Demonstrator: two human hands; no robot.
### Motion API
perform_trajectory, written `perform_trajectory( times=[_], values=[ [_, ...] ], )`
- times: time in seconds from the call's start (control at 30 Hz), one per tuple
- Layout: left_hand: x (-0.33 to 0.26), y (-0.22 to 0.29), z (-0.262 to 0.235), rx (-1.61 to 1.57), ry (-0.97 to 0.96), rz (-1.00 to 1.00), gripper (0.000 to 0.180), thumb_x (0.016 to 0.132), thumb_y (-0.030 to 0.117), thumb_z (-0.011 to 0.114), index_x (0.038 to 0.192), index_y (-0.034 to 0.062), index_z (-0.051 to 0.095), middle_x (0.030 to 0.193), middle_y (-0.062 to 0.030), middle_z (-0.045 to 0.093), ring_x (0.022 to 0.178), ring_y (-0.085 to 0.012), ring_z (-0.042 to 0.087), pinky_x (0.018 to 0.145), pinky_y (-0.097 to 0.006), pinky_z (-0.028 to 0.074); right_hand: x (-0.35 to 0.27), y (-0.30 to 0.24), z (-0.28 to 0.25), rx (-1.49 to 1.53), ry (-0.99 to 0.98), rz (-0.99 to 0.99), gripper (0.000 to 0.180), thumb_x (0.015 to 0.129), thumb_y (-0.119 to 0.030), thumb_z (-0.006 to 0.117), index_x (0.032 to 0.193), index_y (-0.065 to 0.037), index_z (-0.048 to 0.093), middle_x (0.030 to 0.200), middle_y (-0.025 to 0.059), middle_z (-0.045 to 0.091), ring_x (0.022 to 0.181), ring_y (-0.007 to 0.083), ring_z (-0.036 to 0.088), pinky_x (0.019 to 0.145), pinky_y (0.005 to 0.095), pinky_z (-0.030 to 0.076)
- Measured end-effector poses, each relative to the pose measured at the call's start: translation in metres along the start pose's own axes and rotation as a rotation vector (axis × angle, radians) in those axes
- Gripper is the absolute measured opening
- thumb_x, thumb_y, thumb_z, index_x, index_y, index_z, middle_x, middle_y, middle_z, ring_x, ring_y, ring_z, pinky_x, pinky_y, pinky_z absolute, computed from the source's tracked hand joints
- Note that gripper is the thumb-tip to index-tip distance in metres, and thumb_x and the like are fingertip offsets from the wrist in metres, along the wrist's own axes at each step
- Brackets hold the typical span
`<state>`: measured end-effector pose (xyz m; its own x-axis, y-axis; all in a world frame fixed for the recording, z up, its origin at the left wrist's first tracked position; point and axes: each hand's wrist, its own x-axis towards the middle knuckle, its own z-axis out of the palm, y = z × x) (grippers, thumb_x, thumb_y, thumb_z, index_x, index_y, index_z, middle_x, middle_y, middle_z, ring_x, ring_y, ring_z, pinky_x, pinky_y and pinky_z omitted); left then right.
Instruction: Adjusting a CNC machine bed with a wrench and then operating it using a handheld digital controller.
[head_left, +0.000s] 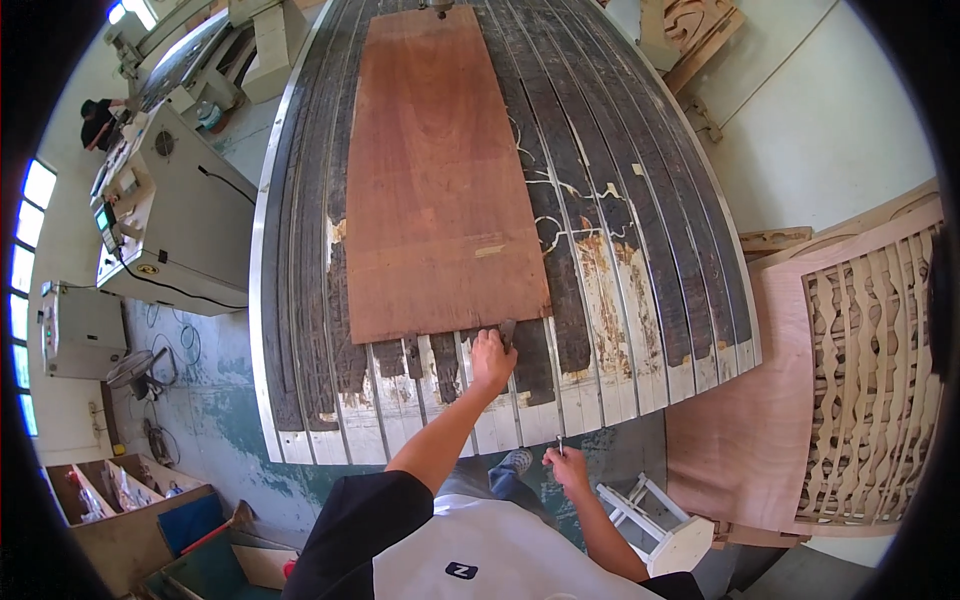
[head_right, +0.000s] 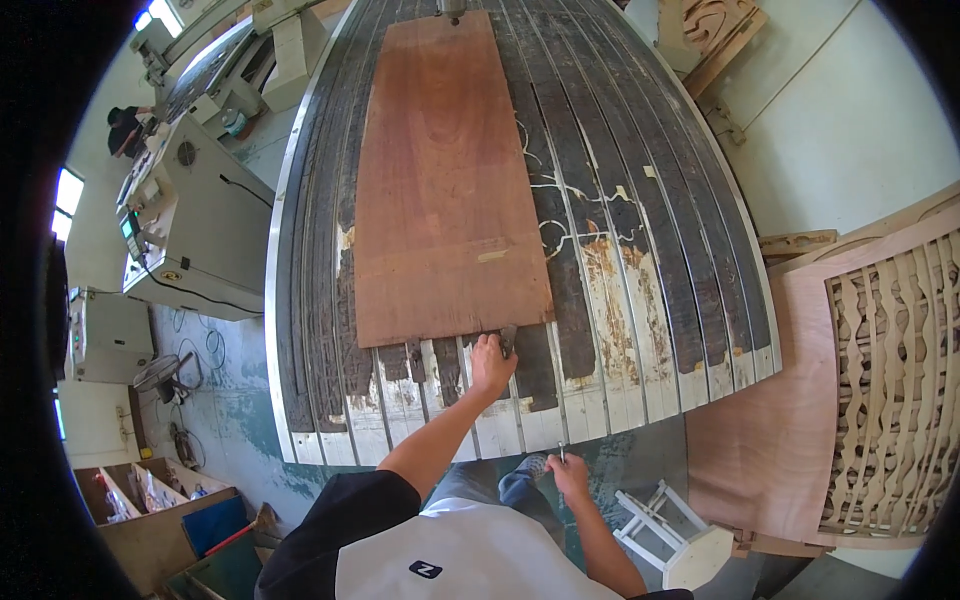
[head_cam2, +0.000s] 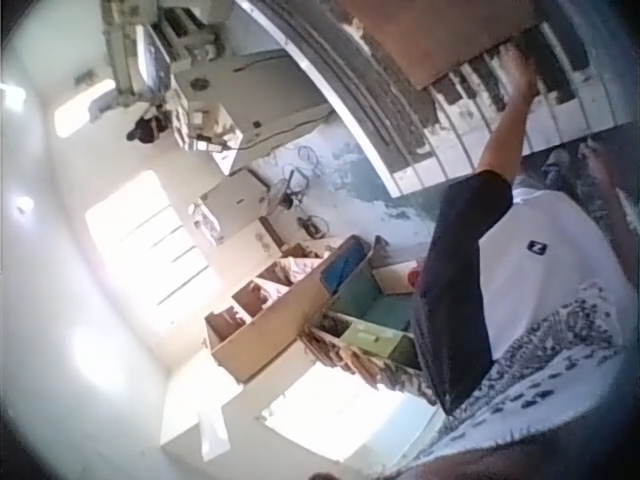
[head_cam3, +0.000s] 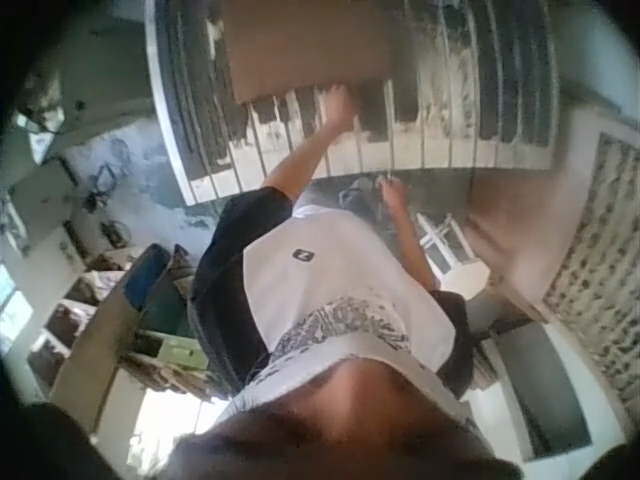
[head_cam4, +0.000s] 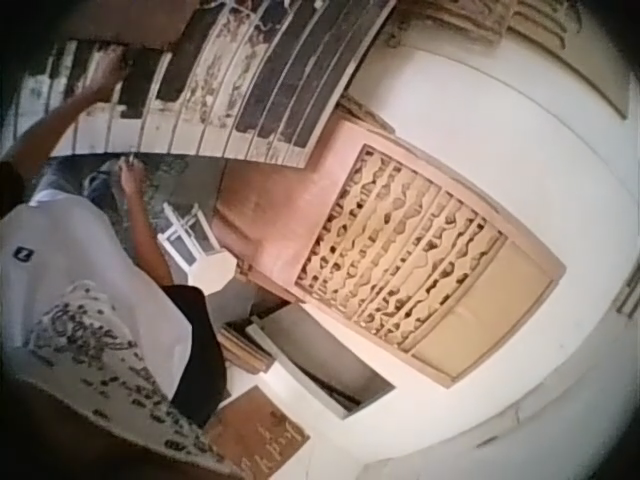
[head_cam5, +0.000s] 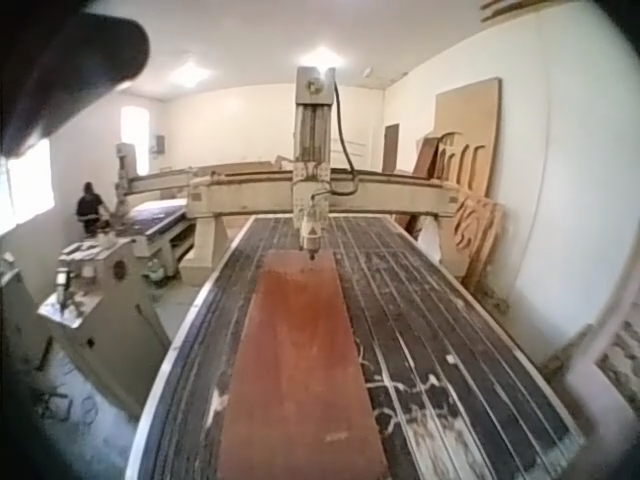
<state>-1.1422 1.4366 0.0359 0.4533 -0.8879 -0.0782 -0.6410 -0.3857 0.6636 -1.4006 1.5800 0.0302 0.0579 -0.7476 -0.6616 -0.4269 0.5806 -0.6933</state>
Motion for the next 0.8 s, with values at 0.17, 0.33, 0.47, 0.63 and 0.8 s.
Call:
perform_trajectory(
  times=[0.17, 0.33, 0.47, 0.63, 0.8],
  values=[
    [0.006, 0.005, 0.006, -0.063, 0.046, -0.153, 0.033, 0.068, 0.018, 0.071, 0.087, -0.0040, 0.054, 0.088, -0.0232, 0.057, 0.087, -0.0399, 0.058, 0.079, -0.047, 0.047, 0.005, -0.005, 0.008, -0.122, -0.033, -0.072, 0.020, 0.087, -0.020, 0.061, 0.078, -0.002, 0.065, 0.064, 0.0028, 0.062, 0.046, 0.0063, 0.044, 0.039, 0.0256, 0.032],
    [0.003, 0.013, 0.004, -0.113, 0.046, -0.240, 0.035, 0.068, 0.019, 0.072, 0.087, -0.0042, 0.053, 0.089, -0.0240, 0.058, 0.086, -0.0409, 0.059, 0.077, -0.048, 0.048, 0.007, -0.012, 0.007, -0.060, -0.028, 0.008, 0.021, 0.087, -0.020, 0.060, 0.077, -0.002, 0.064, 0.065, 0.0027, 0.061, 0.045, 0.0066, 0.042, 0.039, 0.0251, 0.030],
    [0.002, 0.012, 0.003, -0.181, 0.085, -0.268, 0.031, 0.065, 0.016, 0.074, 0.079, -0.0038, 0.055, 0.085, -0.0228, 0.059, 0.082, -0.0401, 0.058, 0.075, -0.048, 0.047, 0.005, -0.027, 0.005, -0.048, -0.076, -0.017, 0.020, 0.087, -0.019, 0.059, 0.077, -0.002, 0.063, 0.066, 0.0035, 0.062, 0.043, 0.0058, 0.042, 0.039, 0.0247, 0.030],
    [0.000, 0.014, 0.002, -0.154, 0.064, -0.224, 0.033, 0.066, 0.016, 0.075, 0.082, -0.0035, 0.054, 0.086, -0.0220, 0.059, 0.082, -0.0399, 0.059, 0.074, -0.048, 0.048, 0.003, -0.035, 0.000, -0.030, -0.039, 0.041, 0.019, 0.088, -0.018, 0.058, 0.078, -0.002, 0.063, 0.066, 0.0039, 0.062, 0.042, 0.0055, 0.041, 0.038, 0.0243, 0.029],
    [0.001, 0.012, -0.001, -0.130, -0.010, -0.198, 0.037, 0.068, 0.016, 0.074, 0.090, -0.0041, 0.052, 0.089, -0.0240, 0.058, 0.084, -0.0421, 0.059, 0.076, -0.048, 0.049, 0.001, -0.038, -0.004, 0.069, -0.024, 0.107, 0.019, 0.088, -0.019, 0.059, 0.078, -0.003, 0.063, 0.065, 0.0040, 0.062, 0.041, 0.0053, 0.039, 0.037, 0.0243, 0.028]
  ],
)
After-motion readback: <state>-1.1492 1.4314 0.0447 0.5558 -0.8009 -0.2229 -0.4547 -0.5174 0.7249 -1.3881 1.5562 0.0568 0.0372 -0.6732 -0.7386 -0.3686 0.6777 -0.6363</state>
